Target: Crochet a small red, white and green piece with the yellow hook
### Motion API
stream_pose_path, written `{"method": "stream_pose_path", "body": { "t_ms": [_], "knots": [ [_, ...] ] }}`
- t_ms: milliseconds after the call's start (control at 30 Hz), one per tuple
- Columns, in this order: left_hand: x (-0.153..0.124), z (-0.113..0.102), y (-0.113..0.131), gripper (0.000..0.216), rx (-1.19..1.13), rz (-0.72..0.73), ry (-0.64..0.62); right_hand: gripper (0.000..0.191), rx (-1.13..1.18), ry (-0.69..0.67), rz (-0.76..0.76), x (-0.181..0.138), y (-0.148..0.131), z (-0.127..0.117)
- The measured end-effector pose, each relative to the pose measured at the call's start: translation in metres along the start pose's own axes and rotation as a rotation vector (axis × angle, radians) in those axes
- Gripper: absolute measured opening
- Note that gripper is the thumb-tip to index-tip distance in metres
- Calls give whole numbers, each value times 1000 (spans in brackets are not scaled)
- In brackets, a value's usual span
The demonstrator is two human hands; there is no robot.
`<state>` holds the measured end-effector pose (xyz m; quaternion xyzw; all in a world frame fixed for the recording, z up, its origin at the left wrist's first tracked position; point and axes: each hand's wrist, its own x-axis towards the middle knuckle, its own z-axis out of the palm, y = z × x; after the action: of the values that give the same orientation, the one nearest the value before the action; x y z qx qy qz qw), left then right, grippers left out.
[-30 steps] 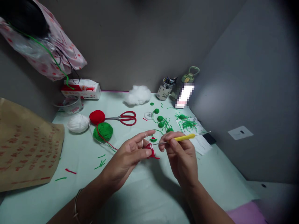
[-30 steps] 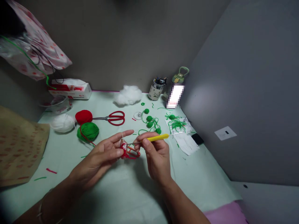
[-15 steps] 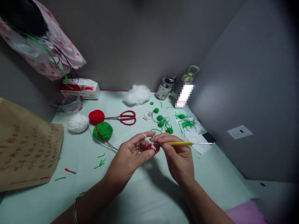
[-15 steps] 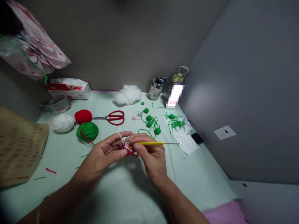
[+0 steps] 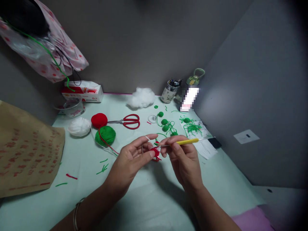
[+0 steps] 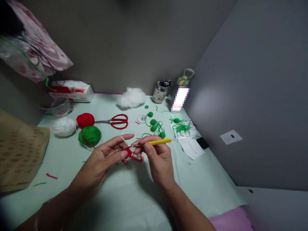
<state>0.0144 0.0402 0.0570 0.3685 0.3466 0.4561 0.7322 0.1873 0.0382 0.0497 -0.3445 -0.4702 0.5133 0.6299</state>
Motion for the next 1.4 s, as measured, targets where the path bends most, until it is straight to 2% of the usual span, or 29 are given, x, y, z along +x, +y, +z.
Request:
{"method": "stream_pose_path", "body": {
  "t_ms": [233, 333, 567, 767, 900, 1033, 1267, 1400],
  "knots": [
    [-2, -2, 2, 32, 0, -2, 0, 13, -17, -94, -34, -1, -5, -3],
    [-2, -1, 4, 33, 17, 8, 3, 13, -146, -140, -131, -6, -7, -6],
    [0, 1, 4, 35, 38, 20, 32, 29, -475, -184, -388, -12, -10, -10],
    [1, 3, 7, 38, 74, 13, 67, 35, -663, -275, -480, -12, -14, -10],
    [1, 7, 8, 39, 127, 19, 118, 40, -788, -276, -593, -14, -11, -10],
    [1, 8, 6, 43, 99, 23, 115, 46, -943, -252, -671, -18, -6, -8],
    [0, 4, -9, 29, 15, 103, 139, 27, -957, -221, -731, -16, -5, -3],
    [0, 1, -13, 25, 32, 116, 141, 25, -985, -210, -807, -17, -3, -4]
  ]
}}
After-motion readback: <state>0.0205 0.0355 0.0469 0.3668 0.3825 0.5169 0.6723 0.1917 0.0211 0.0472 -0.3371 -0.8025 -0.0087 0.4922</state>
